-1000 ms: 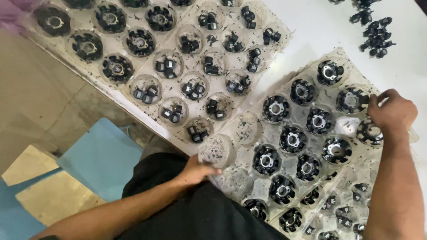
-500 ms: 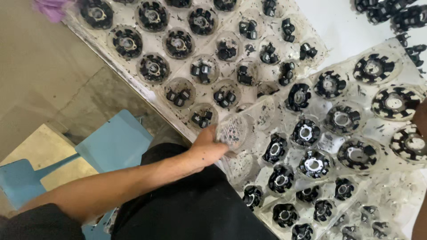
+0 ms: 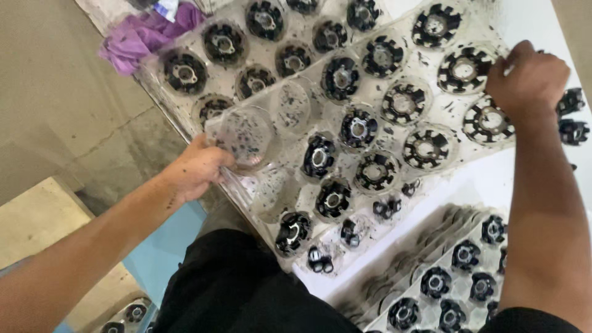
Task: The person sits at a workbench and applies adhesive from a tube onto small black rotor hub components held in one hand, working through parts arranged in molded trays. They occasionally reposition the trays, wipe the tube with a cloth, and place finished parts back into the tray cells.
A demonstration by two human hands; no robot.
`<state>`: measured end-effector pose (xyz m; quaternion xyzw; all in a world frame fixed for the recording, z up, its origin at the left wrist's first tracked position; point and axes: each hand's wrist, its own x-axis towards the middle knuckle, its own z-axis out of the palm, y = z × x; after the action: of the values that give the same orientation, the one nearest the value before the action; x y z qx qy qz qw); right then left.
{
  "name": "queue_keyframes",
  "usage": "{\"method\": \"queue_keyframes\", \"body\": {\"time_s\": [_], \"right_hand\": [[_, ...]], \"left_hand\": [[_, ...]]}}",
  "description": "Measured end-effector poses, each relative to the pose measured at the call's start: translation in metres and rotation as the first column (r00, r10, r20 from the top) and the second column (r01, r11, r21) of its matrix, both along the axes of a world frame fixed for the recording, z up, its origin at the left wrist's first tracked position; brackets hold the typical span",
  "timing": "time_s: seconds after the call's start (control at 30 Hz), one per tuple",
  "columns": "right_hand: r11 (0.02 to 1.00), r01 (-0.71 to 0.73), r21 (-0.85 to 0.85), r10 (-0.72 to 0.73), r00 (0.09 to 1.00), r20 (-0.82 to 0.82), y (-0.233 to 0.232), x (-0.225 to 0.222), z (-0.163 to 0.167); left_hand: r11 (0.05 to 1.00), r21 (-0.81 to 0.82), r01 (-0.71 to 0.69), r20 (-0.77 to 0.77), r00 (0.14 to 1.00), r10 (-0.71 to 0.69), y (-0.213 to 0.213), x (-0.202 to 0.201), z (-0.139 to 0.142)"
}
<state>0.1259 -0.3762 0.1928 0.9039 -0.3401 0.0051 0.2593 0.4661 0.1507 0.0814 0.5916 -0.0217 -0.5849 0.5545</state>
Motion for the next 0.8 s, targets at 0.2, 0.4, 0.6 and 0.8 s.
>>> {"method": "queue_keyframes", "body": {"time_s": [0.2, 0.4, 0.6, 0.8], "right_hand": [[0.984, -0.164, 0.074, 0.15, 0.974, 0.169, -0.038, 0.133, -0.043], [0.972, -0.127, 0.195, 0.087, 0.975, 0.203, -0.042, 0.211, -0.097], [0.894, 0.091, 0.439, -0.173, 0.973, 0.15, -0.03, 0.211, -0.136], [0.748, 0.143, 0.648, -0.354, 0.912, 0.206, -0.044, 0.217, -0.167]], "left_hand": [[0.994, 0.09, -0.066, 0.061, 0.996, 0.061, -0.013, 0.119, -0.043], [0.983, 0.182, -0.001, 0.312, 0.948, -0.057, -0.026, 0.187, -0.056], [0.919, 0.169, -0.356, 0.466, 0.851, 0.244, 0.012, 0.141, -0.073], [0.776, 0.216, -0.593, 0.871, 0.476, 0.122, 0.038, 0.065, -0.096]]}}
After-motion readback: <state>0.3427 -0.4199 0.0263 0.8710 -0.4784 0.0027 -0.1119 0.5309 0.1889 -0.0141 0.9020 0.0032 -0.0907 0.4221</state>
